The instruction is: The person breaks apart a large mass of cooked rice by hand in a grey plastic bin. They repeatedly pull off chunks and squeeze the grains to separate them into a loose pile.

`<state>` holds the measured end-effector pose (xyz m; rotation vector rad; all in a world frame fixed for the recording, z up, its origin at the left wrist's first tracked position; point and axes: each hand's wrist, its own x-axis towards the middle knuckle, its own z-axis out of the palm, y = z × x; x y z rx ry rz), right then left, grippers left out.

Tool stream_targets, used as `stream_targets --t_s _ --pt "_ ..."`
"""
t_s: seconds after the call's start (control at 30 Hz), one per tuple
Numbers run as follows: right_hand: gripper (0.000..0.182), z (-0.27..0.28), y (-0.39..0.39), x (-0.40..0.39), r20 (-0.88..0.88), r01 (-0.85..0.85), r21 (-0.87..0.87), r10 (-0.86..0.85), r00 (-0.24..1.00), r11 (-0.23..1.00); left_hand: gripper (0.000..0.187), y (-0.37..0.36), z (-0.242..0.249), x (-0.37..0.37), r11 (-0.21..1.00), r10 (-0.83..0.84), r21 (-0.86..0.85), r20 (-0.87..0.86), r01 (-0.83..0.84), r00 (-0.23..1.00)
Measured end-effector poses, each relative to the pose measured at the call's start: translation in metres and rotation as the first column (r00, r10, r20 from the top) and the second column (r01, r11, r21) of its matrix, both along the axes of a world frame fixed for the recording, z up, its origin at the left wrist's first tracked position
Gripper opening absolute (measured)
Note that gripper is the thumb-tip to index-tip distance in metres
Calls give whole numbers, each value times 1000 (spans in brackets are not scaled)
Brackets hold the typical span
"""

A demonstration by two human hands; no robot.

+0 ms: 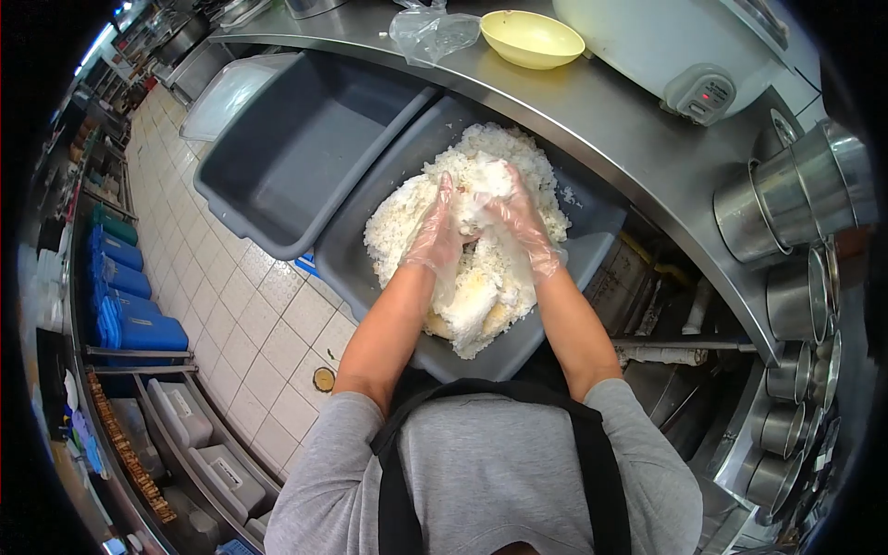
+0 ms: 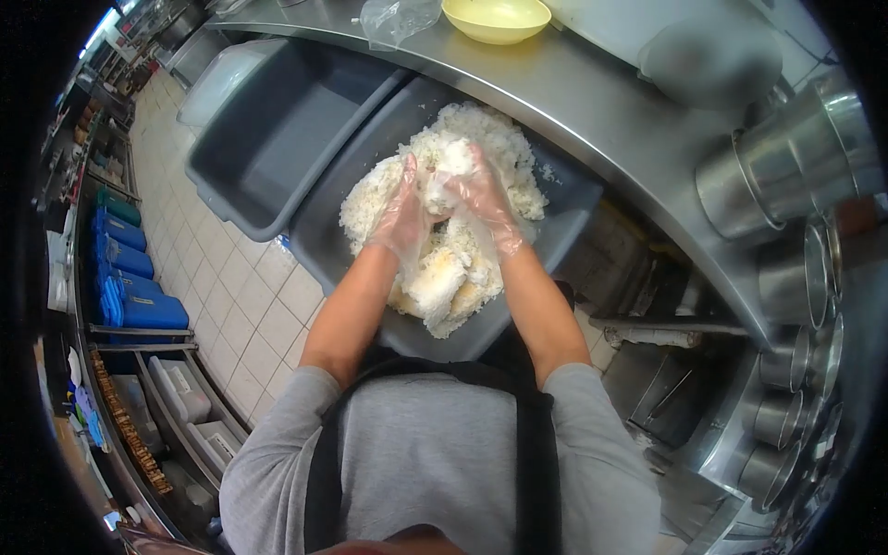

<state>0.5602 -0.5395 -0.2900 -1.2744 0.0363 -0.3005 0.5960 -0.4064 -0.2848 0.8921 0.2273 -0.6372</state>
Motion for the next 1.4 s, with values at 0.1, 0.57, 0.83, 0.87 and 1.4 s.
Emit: stream_targets --t_s 0.1,0.57,0.83,0.87,1.4 --pt "43 -17 -9 6 74 -428 -142 440 895 893 70 4 -16 12 977 -117 -180 11 117 993" --pt "63 -28 6 14 16 -89 -705 141 990 704 80 2 -12 -7 993 -11 116 321 -28 947" --pt "42 -15 5 3 -1 -74 -524 87 996 849 50 3 -23 1 959 47 239 387 -150 921" --pt "38 -15 4 2 63 15 -604 29 998 797 44 3 -24 3 977 10 191 419 -99 908" --pt "61 16 18 -10 -182 -275 -67 260 948 959 54 5 -12 11 992 112 -52 -106 -118 988"
